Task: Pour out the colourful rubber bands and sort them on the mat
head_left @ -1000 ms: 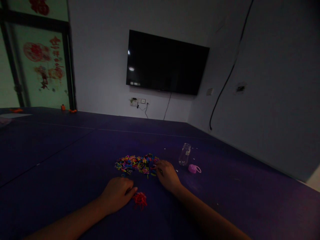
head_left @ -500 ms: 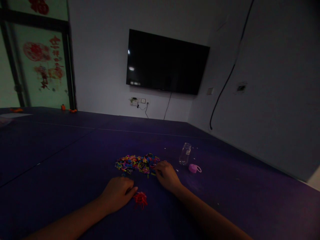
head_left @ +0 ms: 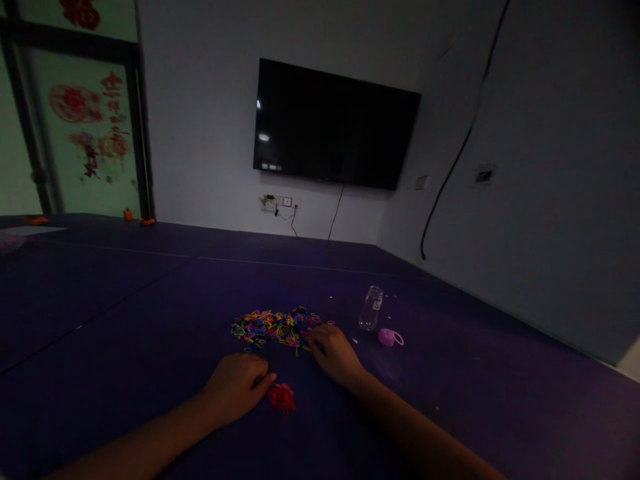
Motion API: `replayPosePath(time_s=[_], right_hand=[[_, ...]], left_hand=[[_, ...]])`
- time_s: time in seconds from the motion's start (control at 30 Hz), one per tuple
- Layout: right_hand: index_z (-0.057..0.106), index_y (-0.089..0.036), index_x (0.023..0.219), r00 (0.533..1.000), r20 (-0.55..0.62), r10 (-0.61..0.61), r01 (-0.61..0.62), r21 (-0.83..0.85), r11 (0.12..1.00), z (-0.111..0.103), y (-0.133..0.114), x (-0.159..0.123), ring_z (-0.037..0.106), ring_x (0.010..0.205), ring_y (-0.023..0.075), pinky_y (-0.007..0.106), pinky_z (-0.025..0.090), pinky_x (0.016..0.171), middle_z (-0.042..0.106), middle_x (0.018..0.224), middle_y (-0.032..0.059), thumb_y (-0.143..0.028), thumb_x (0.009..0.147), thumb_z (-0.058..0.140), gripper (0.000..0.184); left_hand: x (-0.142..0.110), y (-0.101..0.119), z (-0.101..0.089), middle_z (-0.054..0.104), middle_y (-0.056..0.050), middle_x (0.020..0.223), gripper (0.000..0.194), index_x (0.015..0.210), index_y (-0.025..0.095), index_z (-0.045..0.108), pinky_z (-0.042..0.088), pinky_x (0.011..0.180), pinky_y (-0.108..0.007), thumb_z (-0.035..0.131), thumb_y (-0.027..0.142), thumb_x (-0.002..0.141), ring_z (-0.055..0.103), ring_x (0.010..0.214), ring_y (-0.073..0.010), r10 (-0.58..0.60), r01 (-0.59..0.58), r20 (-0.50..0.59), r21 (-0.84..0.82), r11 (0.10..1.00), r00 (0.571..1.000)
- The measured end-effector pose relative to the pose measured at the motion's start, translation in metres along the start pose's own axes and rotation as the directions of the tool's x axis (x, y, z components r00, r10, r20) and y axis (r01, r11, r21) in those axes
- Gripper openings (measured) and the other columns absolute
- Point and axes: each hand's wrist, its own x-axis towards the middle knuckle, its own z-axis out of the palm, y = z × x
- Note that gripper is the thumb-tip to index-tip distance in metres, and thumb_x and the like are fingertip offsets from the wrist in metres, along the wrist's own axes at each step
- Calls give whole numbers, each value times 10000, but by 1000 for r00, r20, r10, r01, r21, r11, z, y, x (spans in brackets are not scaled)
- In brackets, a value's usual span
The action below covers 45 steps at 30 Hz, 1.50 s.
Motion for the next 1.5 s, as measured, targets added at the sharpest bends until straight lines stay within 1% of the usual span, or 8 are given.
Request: replayPosePath(time_s=[0.2, 0.4, 0.57, 0.73, 1.0, 1.17, 1.33, 1.5], right_hand=[[662, -182, 776, 1000, -12, -17, 17, 6, 1000, 3, 2, 0, 607, 910, 171, 281, 406, 834, 686, 920, 55, -139, 879, 428, 259], [680, -187, 810, 1000, 10, -5, 5, -27, 1000, 4, 3, 0, 605, 946, 181, 283, 423, 831, 683, 965, 65, -138, 884, 414, 281], [657, -174, 837, 1000, 27, 10, -9, -11, 1000, 1, -1, 1, 618, 867, 173, 273, 428, 791, 683, 885, 66, -176, 927, 382, 290], [651, -173, 835, 1000, 25, 0, 0, 17, 1000, 0, -1, 0, 616, 875, 172, 277, 422, 810, 683, 882, 61, -180, 931, 388, 280], [685, -172, 882, 998, 54, 22, -22, -2, 1000, 5, 5, 0, 601, 958, 180, 288, 424, 855, 671, 1007, 77, -164, 914, 397, 290], [686, -176, 919, 997, 72, 27, -25, -34, 999, 8, 8, 0, 581, 1014, 193, 301, 414, 888, 650, 1079, 83, -157, 900, 419, 268], [673, -184, 953, 997, 61, 39, -37, -33, 999, 6, 5, -1, 581, 1008, 194, 307, 413, 889, 640, 1084, 80, -155, 898, 432, 249], [665, -187, 1030, 998, 47, 44, -43, -25, 999, 0, -1, 0, 578, 1014, 195, 308, 412, 892, 635, 1106, 81, -151, 908, 406, 289]], left_hand=[[0, 0, -2, 607, -15, 647, 339, 640, 179, 560, 332, 545, -253, 394, 311, 904, 557, 602, -156, -9, 9, 22, 11, 1000, 1000], [1, 0, -1, 600, -14, 644, 333, 642, 181, 564, 326, 551, -261, 411, 310, 908, 550, 596, -162, -5, 5, 21, 3, 1000, 1000], [1, 0, -3, 597, -16, 642, 335, 634, 181, 554, 310, 536, -257, 410, 310, 908, 548, 593, -162, -11, 11, 29, 1, 1000, 1000], [1, 0, -2, 602, -20, 646, 340, 631, 181, 553, 306, 537, -253, 405, 308, 910, 549, 597, -157, -11, 11, 30, 9, 1000, 999], [0, -1, -2, 604, -18, 642, 343, 631, 182, 548, 325, 544, -252, 399, 317, 908, 541, 587, -152, -5, 4, 33, 11, 1000, 999], [0, -2, 0, 608, -16, 648, 339, 633, 182, 552, 337, 546, -255, 394, 315, 902, 553, 604, -155, 7, -7, 4, 11, 1000, 1000], [0, 0, -1, 614, -20, 657, 335, 637, 183, 548, 333, 540, -263, 397, 312, 907, 560, 605, -163, 4, -4, 6, 11, 1000, 1000], [0, 0, -2, 606, -22, 642, 328, 629, 184, 545, 328, 541, -262, 415, 306, 904, 557, 601, -169, -3, 3, 22, 7, 1000, 1000]])
